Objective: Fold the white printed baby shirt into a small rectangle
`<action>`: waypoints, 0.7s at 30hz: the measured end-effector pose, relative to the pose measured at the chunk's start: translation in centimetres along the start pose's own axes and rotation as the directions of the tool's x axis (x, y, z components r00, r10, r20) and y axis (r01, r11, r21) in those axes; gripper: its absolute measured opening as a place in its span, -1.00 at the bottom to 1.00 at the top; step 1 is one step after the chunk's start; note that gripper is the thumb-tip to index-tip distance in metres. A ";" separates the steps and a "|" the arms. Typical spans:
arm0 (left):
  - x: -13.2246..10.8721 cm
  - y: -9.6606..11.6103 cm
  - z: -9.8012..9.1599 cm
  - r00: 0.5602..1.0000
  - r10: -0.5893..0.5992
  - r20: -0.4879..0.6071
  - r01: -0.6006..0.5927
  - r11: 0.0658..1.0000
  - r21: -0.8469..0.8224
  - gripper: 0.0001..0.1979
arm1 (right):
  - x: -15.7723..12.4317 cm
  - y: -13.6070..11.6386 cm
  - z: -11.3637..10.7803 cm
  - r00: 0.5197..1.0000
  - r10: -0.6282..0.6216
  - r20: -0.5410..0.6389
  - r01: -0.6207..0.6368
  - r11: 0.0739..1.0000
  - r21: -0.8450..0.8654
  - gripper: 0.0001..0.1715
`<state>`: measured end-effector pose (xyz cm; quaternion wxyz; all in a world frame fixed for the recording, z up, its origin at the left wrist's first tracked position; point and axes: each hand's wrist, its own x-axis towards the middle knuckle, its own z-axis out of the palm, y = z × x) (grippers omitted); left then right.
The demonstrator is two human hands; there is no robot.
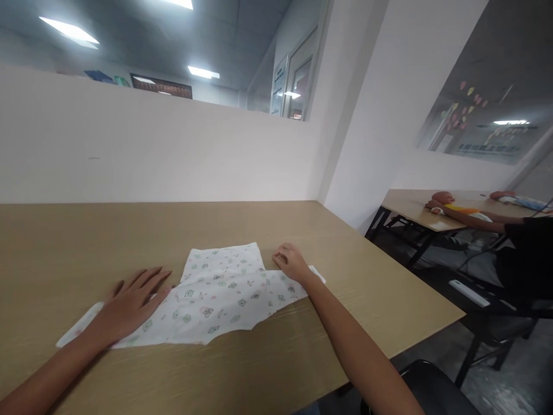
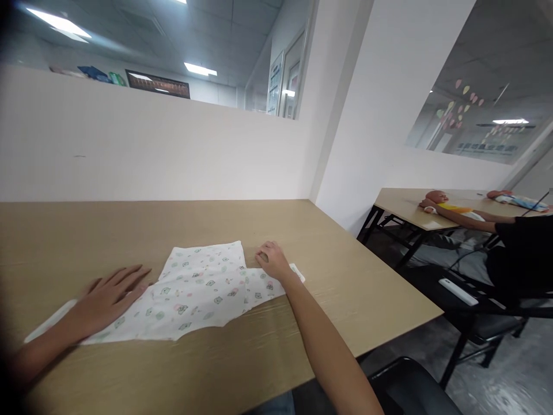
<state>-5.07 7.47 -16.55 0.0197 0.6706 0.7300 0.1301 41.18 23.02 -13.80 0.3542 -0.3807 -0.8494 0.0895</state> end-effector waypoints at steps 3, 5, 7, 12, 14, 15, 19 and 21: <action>0.1 -0.1 0.2 1.000 -0.023 -0.008 0.023 1.000 -0.004 -0.31 | -0.1 0.0 -0.2 1.000 -0.002 0.008 0.002 1.000 -0.001 -0.88; 0.3 -0.2 0.3 0.998 -0.050 -0.031 0.050 0.999 -0.001 -0.31 | -0.1 0.1 -0.5 1.000 -0.001 0.010 0.001 1.000 -0.004 -0.88; 0.3 -0.4 0.2 0.996 -0.060 -0.060 0.060 0.998 -0.002 -0.32 | -0.2 0.2 -0.9 1.000 -0.009 0.009 0.009 1.000 0.001 -0.88; 0.0 -0.4 -1.0 0.996 -0.037 -0.084 0.038 0.999 0.003 -0.33 | -0.3 0.4 -2.1 1.000 -0.015 0.010 0.015 1.000 0.023 -0.83; -0.2 -0.1 -1.4 0.996 -0.047 -0.078 0.047 0.999 0.004 -0.32 | -0.3 0.3 -2.4 1.000 -0.001 0.025 0.000 1.000 0.022 -0.81; -0.2 0.1 -1.6 0.996 -0.053 -0.077 0.053 0.999 0.005 -0.33 | -0.3 0.2 -2.4 0.999 0.004 0.035 -0.005 1.000 0.022 -0.80; -0.4 0.6 -1.8 0.995 -0.060 -0.079 0.061 0.998 0.004 -0.34 | -0.2 0.0 -2.4 0.997 0.012 0.070 -0.014 0.999 0.033 -0.76; -0.5 0.8 -2.0 0.995 -0.061 -0.079 0.062 0.998 0.005 -0.34 | -0.2 0.0 -2.4 0.996 0.023 0.080 -0.026 0.999 0.035 -0.76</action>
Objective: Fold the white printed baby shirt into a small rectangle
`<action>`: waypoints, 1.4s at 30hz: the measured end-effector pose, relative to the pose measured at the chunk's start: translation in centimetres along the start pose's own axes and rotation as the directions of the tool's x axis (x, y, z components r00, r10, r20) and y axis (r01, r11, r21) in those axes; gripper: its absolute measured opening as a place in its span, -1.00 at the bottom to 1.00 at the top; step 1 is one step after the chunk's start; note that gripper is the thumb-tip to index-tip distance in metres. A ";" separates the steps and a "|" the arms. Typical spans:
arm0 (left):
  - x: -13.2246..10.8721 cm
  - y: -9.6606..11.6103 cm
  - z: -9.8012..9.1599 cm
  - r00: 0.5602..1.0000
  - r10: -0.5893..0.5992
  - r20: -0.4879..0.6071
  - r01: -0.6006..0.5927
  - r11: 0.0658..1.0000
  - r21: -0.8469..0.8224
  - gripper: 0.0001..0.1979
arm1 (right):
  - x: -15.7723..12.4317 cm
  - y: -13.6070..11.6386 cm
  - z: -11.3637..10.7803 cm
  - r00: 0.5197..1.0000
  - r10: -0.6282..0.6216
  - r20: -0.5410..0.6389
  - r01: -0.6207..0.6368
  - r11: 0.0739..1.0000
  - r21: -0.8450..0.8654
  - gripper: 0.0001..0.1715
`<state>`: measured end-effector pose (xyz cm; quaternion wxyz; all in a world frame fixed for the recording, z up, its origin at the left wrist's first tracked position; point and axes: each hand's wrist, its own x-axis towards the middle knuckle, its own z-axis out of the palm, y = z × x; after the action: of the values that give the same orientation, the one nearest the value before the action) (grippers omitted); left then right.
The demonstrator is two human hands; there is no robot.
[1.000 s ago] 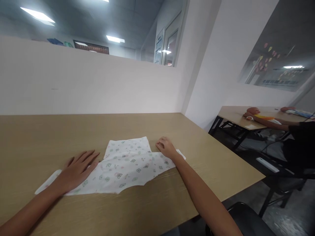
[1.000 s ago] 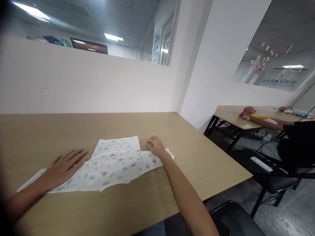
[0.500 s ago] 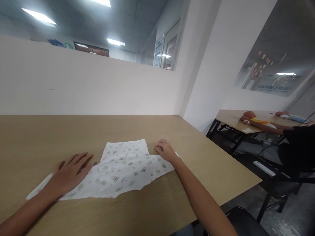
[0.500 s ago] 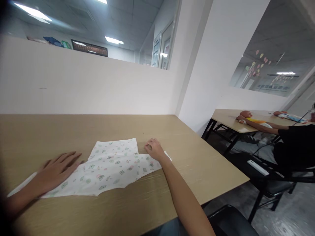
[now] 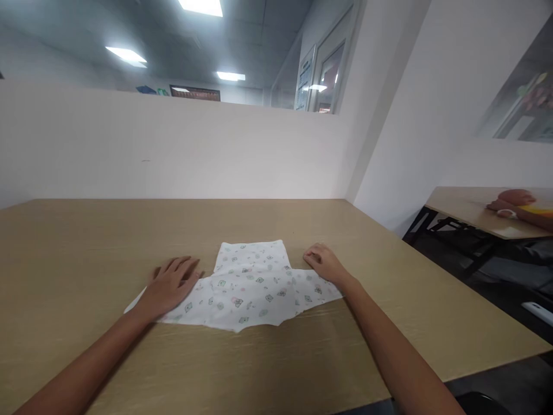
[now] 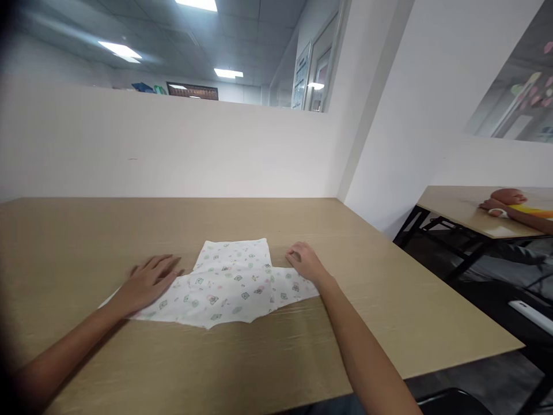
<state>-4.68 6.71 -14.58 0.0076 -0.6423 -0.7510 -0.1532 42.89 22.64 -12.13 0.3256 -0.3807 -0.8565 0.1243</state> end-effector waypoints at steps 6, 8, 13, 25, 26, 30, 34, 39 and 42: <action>-0.4 0.9 -1.0 1.000 -0.019 0.015 0.018 1.000 0.003 -0.37 | 0.1 0.1 -0.1 1.000 0.005 0.020 -0.005 1.000 0.004 -0.74; -0.5 1.3 -1.3 0.999 -0.028 0.022 0.028 1.000 0.005 -0.38 | 0.1 0.0 -0.1 1.000 0.003 0.030 -0.004 1.000 0.012 -0.71; -0.5 1.8 -1.8 0.999 -0.041 0.034 0.041 0.999 0.005 -0.39 | 0.1 -0.3 -0.1 0.999 0.022 0.045 -0.024 0.999 0.031 -0.68; -0.6 1.9 -1.7 0.997 -0.045 0.068 0.046 0.999 -0.001 -0.37 | 0.2 -0.2 0.0 0.997 0.048 0.060 -0.050 0.998 0.030 -0.68; -0.6 1.9 -1.7 0.996 -0.049 0.073 0.049 0.999 0.001 -0.37 | 0.2 -0.3 0.0 0.997 0.049 0.061 -0.051 0.998 0.030 -0.68; -0.5 1.7 -1.5 0.995 -0.047 0.083 0.047 0.999 0.000 -0.37 | 0.2 -0.3 0.0 0.997 0.044 0.056 -0.046 0.998 0.031 -0.68; -0.6 1.5 -1.4 0.996 -0.037 0.076 0.037 0.999 -0.007 -0.37 | 0.2 -0.3 0.0 0.998 0.035 0.049 -0.036 0.999 0.027 -0.67; -0.6 1.5 -1.3 0.997 -0.025 0.068 0.025 1.000 0.000 -0.37 | 0.2 -0.2 0.0 0.998 0.033 0.051 -0.034 0.999 0.016 -0.67; -0.6 1.4 -1.2 0.998 -0.024 0.062 0.024 1.000 0.001 -0.36 | 0.2 -0.2 0.0 0.998 0.038 0.055 -0.039 0.999 0.010 -0.67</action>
<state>-3.41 6.07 -13.25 -0.0173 -0.6375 -0.7587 -0.1330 42.64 22.71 -11.97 0.3017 -0.3916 -0.8570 0.1457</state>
